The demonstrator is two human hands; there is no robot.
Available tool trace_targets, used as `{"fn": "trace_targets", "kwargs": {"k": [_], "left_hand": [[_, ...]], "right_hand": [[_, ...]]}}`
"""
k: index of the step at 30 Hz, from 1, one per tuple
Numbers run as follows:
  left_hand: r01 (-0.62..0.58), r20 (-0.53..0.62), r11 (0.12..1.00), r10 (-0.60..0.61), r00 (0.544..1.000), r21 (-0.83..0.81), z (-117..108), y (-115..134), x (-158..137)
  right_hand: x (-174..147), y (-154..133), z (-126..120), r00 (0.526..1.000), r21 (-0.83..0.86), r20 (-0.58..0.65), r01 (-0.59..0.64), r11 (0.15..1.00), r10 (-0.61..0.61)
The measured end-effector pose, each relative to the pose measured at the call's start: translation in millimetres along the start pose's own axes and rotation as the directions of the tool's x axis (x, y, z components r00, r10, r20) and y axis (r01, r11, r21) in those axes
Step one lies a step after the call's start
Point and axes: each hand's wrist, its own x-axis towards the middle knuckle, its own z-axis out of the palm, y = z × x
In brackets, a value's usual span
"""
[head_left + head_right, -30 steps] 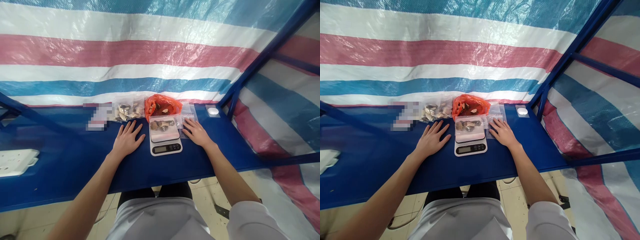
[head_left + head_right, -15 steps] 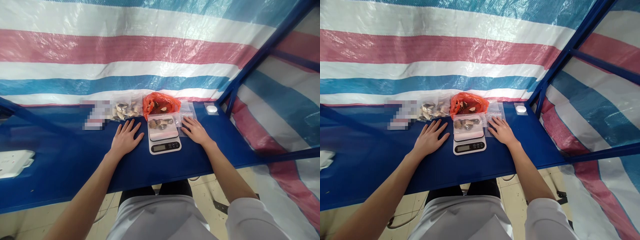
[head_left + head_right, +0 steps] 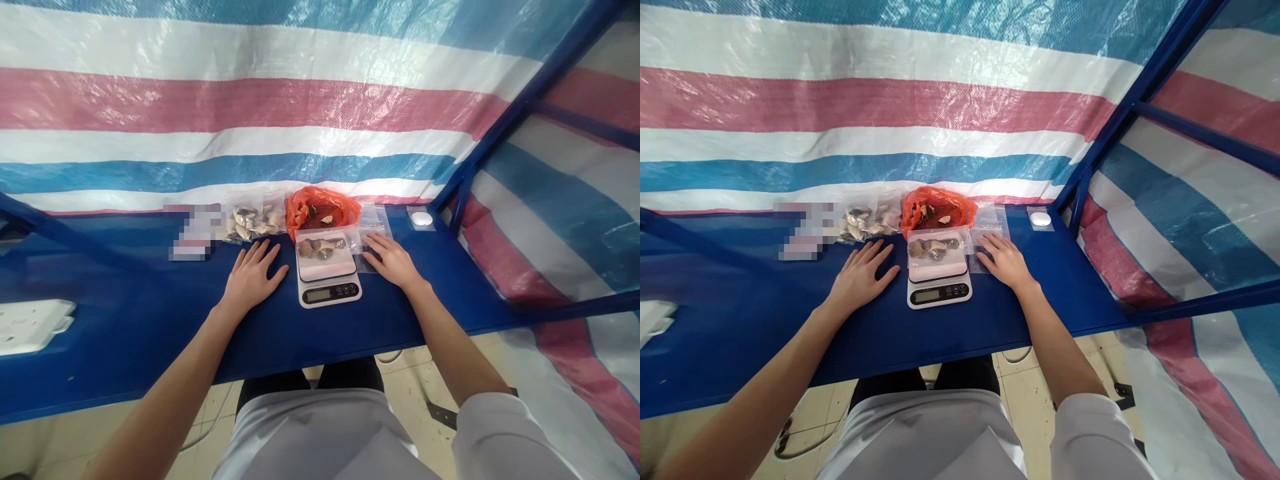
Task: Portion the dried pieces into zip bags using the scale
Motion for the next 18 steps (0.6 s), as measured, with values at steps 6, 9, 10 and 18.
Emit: {"fn": "trace_targets", "kwargs": {"k": [6, 9, 10, 18], "left_hand": [[-0.169, -0.162, 0.972, 0.142, 0.976, -0.164, -6.0, 7.0, 13.7], [-0.277, -0.19, 0.919, 0.23, 0.955, -0.281, -10.3, 16.2, 28.2], [-0.303, -0.184, 0.899, 0.255, 0.949, -0.317, -11.2, 19.8, 32.5], [-0.296, -0.035, 0.849, 0.313, 0.949, -0.438, -11.3, 38.2, 41.4]], "right_hand": [[7.1, -18.6, -12.0, 0.974, 0.3, -0.186, -0.07, 0.951, 0.13], [12.4, -33.0, -9.0, 0.952, 0.492, -0.163, -0.15, 0.857, 0.26], [14.5, -36.9, -6.8, 0.941, 0.556, -0.142, -0.182, 0.811, 0.309], [24.3, -45.8, -0.3, 0.916, 0.775, -0.059, -0.209, 0.597, 0.397]]}}
